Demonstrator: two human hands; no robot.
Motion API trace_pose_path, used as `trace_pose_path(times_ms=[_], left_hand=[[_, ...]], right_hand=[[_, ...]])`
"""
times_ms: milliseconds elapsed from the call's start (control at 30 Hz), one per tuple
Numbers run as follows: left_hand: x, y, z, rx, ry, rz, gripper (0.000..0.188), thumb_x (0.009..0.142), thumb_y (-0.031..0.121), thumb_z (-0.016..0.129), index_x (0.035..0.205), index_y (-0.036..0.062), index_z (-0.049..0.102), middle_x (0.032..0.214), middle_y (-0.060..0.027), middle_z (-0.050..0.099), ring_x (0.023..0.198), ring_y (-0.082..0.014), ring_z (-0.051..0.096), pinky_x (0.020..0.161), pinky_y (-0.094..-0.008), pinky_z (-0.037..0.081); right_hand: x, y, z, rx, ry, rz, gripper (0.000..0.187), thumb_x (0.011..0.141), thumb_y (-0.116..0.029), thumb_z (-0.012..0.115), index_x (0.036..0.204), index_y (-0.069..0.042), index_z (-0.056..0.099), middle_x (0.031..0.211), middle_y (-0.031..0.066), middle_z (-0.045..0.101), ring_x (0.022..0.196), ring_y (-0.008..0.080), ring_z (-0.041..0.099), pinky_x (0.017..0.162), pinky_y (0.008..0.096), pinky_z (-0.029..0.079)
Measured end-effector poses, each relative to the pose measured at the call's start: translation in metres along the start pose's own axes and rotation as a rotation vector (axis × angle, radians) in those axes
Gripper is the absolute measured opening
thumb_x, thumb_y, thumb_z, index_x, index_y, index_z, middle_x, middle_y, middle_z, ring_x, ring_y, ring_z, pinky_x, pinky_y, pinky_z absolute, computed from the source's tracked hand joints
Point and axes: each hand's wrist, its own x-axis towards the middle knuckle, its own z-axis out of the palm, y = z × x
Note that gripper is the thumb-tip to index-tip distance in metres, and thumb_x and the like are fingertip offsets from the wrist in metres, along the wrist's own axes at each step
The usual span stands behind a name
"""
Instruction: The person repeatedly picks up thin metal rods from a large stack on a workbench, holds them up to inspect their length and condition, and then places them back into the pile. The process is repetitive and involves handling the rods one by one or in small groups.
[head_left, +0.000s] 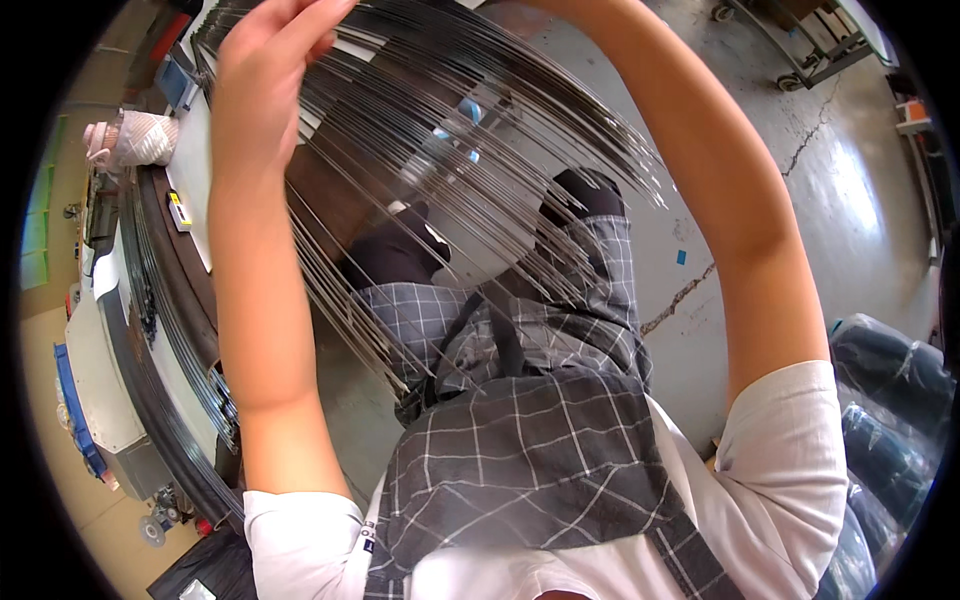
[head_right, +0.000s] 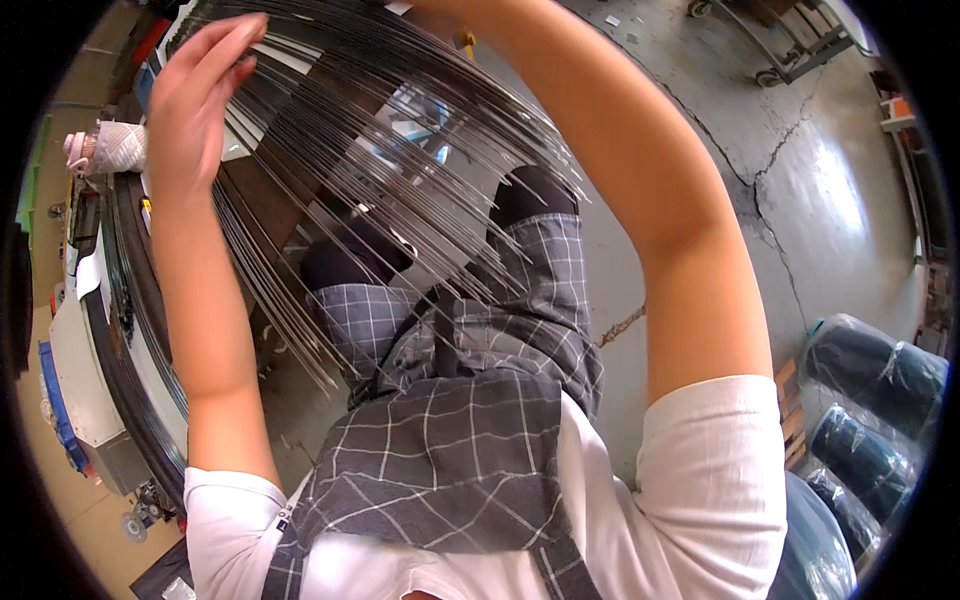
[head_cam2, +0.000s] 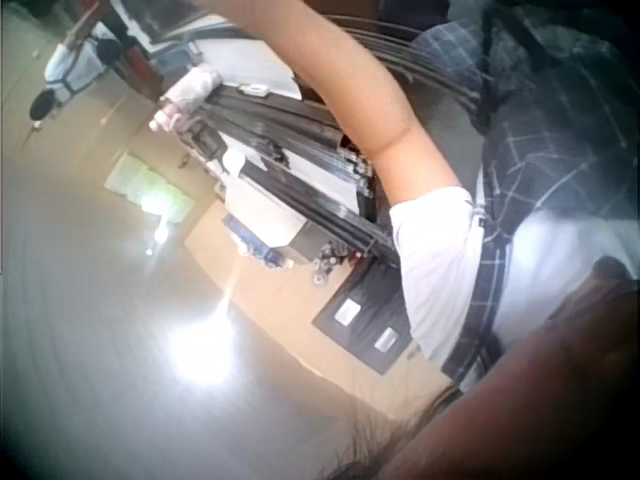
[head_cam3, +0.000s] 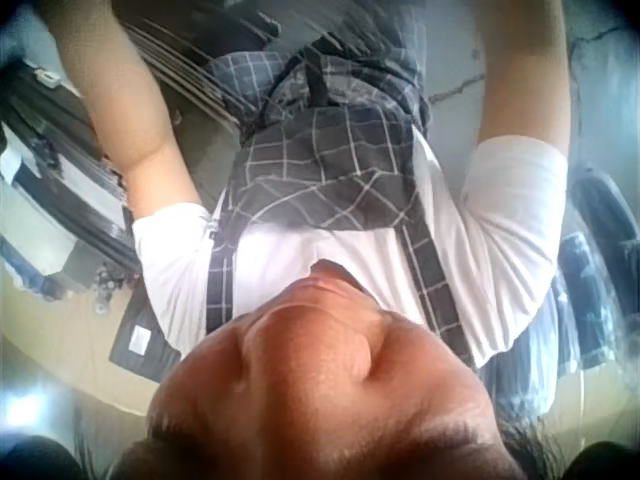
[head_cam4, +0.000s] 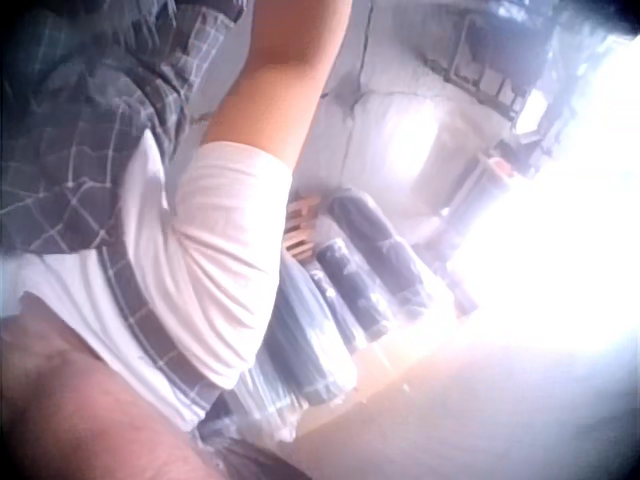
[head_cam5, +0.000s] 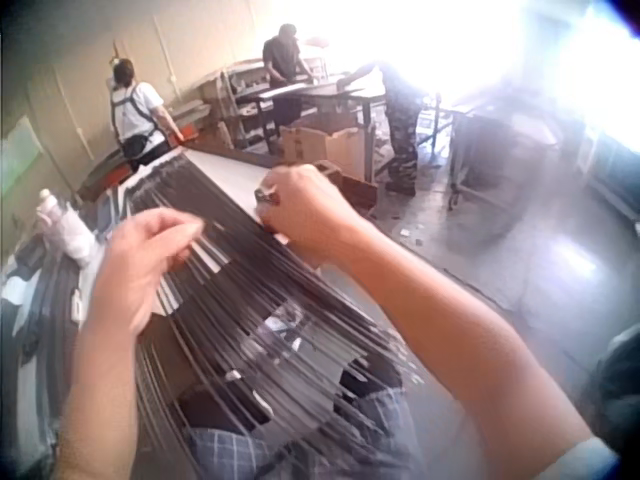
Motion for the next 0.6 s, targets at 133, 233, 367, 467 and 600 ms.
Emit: trace_pose_path(times_ms=[133, 233, 367, 467, 600], left_hand=[[-0.101, 0.032, -0.010, -0.456, -0.130, -0.155, 0.012, 0.083, 0.008, 0.057, 0.089, -0.0016, 0.059, 0.087, -0.0111, 0.061, 0.080, -0.0137, 0.056, 0.075, -0.0249, 0.044], [-0.140, 0.024, 0.008, -0.567, -0.159, -0.272, 0.009, 0.082, 0.007, 0.058, 0.085, -0.0014, 0.058, 0.088, -0.0123, 0.060, 0.079, -0.0142, 0.055, 0.073, -0.0245, 0.043], [-0.184, 0.023, 0.033, -0.601, -0.179, -0.348, 0.010, 0.081, 0.009, 0.061, 0.083, -0.0006, 0.059, 0.086, -0.0118, 0.060, 0.075, -0.0125, 0.054, 0.068, -0.0235, 0.043], [-0.202, 0.029, 0.050, -0.609, -0.215, -0.461, 0.009, 0.082, 0.009, 0.061, 0.084, -0.0001, 0.060, 0.086, -0.0102, 0.061, 0.073, -0.0115, 0.057, 0.059, -0.0207, 0.046], [-0.215, 0.033, 0.067, -0.625, -0.264, -0.674, 0.009, 0.084, 0.009, 0.060, 0.088, 0.0013, 0.059, 0.084, -0.0056, 0.062, 0.072, -0.0108, 0.060, 0.052, -0.0189, 0.046]], right_hand=[[-0.096, -0.068, -0.007, 0.337, -0.720, 0.088, 0.021, 0.076, -0.019, 0.062, 0.089, -0.003, 0.067, 0.082, 0.0139, 0.066, 0.077, 0.0277, 0.063, 0.071, 0.0351, 0.049], [-0.138, -0.074, -0.009, 0.243, -0.705, 0.090, 0.015, 0.074, -0.016, 0.064, 0.079, -0.002, 0.067, 0.070, 0.0130, 0.065, 0.067, 0.0271, 0.063, 0.062, 0.0346, 0.049], [-0.162, -0.078, -0.004, 0.127, -0.748, 0.161, 0.015, 0.073, -0.016, 0.063, 0.076, -0.001, 0.067, 0.069, 0.0136, 0.064, 0.067, 0.0288, 0.062, 0.061, 0.0360, 0.049], [-0.168, -0.080, 0.002, 0.026, -0.725, 0.107, 0.016, 0.070, -0.017, 0.063, 0.071, -0.001, 0.065, 0.066, 0.0140, 0.063, 0.064, 0.0304, 0.061, 0.059, 0.0374, 0.048], [-0.173, -0.079, 0.005, 0.112, -0.635, 0.117, 0.015, 0.069, -0.016, 0.061, 0.069, -0.001, 0.063, 0.061, 0.0130, 0.061, 0.059, 0.0270, 0.061, 0.057, 0.0347, 0.048]])
